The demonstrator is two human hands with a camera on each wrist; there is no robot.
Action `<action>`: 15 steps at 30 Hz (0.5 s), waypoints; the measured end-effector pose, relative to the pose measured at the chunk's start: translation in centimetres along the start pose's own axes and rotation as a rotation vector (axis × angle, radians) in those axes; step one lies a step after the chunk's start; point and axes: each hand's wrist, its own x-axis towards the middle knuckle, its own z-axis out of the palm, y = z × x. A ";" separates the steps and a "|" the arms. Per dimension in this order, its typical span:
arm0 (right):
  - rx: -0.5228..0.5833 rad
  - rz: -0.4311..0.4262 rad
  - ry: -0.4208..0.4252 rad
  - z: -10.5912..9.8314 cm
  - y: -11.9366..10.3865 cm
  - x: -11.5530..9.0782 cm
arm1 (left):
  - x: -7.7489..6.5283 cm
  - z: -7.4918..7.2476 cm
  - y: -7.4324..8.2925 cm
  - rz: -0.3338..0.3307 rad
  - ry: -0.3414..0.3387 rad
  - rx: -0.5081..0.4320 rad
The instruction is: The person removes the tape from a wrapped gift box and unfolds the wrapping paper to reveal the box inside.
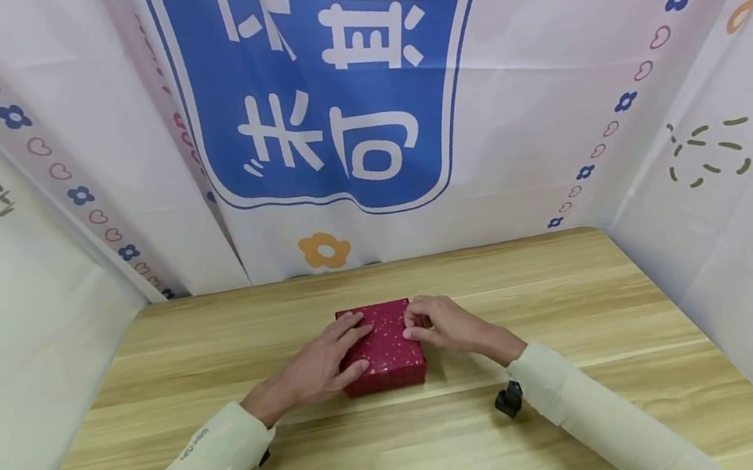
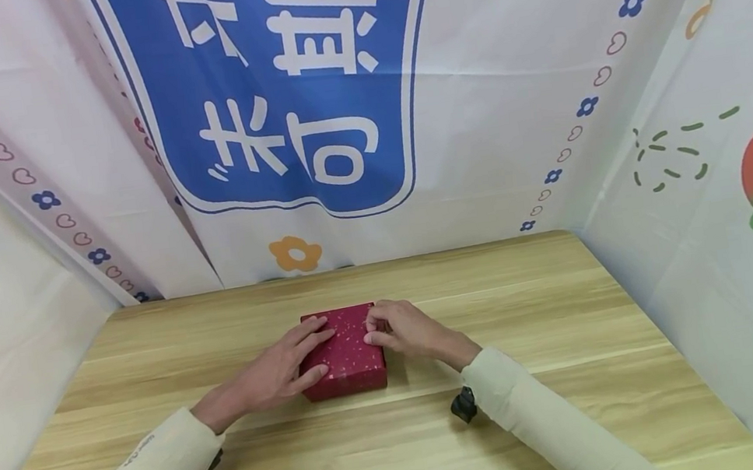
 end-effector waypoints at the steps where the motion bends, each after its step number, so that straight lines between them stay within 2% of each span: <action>1: 0.003 0.004 -0.002 0.0 0.0 0.0 | 0.0 0.0 0.0 -0.001 0.000 0.000; 9: 0.073 0.051 0.021 0.1 0.3 -0.2 | 0.0 0.0 0.0 0.014 0.004 0.012; 15: 0.047 0.040 0.028 0.1 0.3 0.0 | 0.0 0.0 0.0 0.013 0.002 0.016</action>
